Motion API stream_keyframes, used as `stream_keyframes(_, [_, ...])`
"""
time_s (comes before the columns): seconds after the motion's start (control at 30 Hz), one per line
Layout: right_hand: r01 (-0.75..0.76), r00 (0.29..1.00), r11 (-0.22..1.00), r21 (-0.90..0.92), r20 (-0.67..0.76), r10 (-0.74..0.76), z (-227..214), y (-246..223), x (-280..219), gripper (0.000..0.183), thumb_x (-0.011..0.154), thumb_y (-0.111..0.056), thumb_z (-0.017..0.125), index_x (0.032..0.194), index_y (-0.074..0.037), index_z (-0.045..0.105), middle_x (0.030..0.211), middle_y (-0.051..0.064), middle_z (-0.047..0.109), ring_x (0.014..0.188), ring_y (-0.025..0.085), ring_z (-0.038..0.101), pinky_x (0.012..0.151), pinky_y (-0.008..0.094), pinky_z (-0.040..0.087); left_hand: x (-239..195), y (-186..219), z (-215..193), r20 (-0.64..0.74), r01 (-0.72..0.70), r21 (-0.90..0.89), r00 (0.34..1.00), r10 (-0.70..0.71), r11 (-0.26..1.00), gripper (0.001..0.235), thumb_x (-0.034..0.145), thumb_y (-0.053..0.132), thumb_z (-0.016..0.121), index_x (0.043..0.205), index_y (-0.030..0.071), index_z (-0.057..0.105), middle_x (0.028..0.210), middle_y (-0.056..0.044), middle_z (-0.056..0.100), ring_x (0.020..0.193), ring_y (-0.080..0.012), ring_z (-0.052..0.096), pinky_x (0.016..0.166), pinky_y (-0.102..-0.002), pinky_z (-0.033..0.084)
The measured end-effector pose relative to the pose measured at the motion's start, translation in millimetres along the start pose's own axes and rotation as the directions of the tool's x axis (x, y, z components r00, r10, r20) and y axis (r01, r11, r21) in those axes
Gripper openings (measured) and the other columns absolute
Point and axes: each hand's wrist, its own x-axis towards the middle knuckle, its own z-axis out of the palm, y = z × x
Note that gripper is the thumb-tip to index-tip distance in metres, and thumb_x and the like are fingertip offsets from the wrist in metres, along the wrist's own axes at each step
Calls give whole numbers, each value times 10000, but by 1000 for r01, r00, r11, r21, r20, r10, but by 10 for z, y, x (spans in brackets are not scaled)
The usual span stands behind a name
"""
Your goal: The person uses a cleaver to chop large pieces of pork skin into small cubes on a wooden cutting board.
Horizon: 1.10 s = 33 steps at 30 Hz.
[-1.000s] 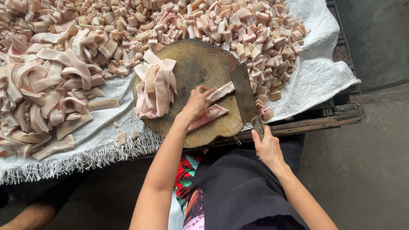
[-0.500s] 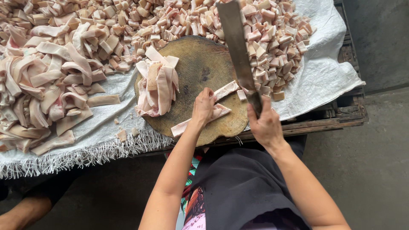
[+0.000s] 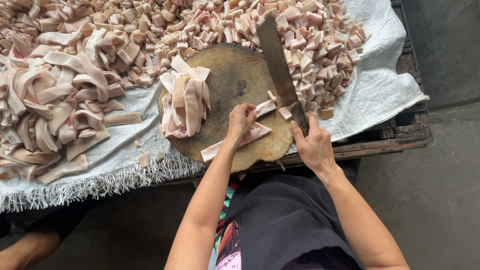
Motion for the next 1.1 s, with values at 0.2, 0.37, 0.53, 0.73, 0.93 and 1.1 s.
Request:
stream_keyframes(0.2, [-190, 959, 982, 15, 218, 182, 342, 143, -18, 351, 1085, -355, 505, 1128, -8, 475, 621, 160, 621, 504, 296, 665, 460, 393, 537, 58, -9, 50, 4, 55, -13, 998, -55, 998, 214, 931, 143, 680, 1074, -16, 674, 923, -146, 747, 806, -232, 741, 738, -358, 622])
stream_keyframes(0.37, [10, 991, 978, -209, 130, 18, 560, 507, 3, 384, 1037, -356, 616, 1106, 14, 540, 671, 214, 662, 671, 390, 681, 596, 468, 531, 19, -80, 49, -106, -125, 61, 986, 131, 990, 210, 919, 115, 713, 1056, -43, 689, 954, -199, 753, 855, -285, 748, 775, -391, 586])
stream_keyframes(0.53, [-213, 965, 975, -70, 143, 221, 189, 301, -86, 354, 1009, -350, 590, 1094, -6, 597, 603, 166, 659, 547, 293, 700, 533, 418, 529, -49, 14, 6, -36, -78, 7, 996, 78, 997, 327, 958, 193, 661, 1232, 17, 626, 1170, -215, 688, 935, -269, 749, 830, -396, 617])
stream_keyframes(0.73, [-18, 1000, 1000, 19, -23, 19, -123, 170, -393, 358, 1023, -312, 609, 1186, 7, 620, 612, 93, 648, 513, 179, 673, 506, 319, 506, -444, 162, -243, 129, -153, 306, 985, 118, 940, 485, 948, 271, 668, 1350, 25, 551, 1312, -231, 545, 1038, -305, 668, 933, -456, 589])
stream_keyframes(0.93, [-265, 964, 961, 79, 39, 263, -179, 148, -607, 426, 980, -338, 619, 1245, -4, 606, 493, 79, 618, 420, 163, 633, 452, 320, 501, -441, 306, -219, 288, -158, 501, 958, 8, 851, 298, 1020, 240, 628, 1211, 11, 629, 1256, -207, 631, 1133, -332, 666, 1014, -451, 561])
stream_keyframes(1.1, [-352, 936, 933, 75, 35, 350, -232, 184, -732, 394, 987, -343, 616, 1196, -9, 632, 494, 105, 611, 420, 184, 617, 461, 350, 493, -208, 623, -264, 253, -156, 107, 959, 125, 982, 772, 899, 182, 686, 1582, 102, 334, 1550, -189, 372, 1223, -288, 627, 1013, -439, 517])
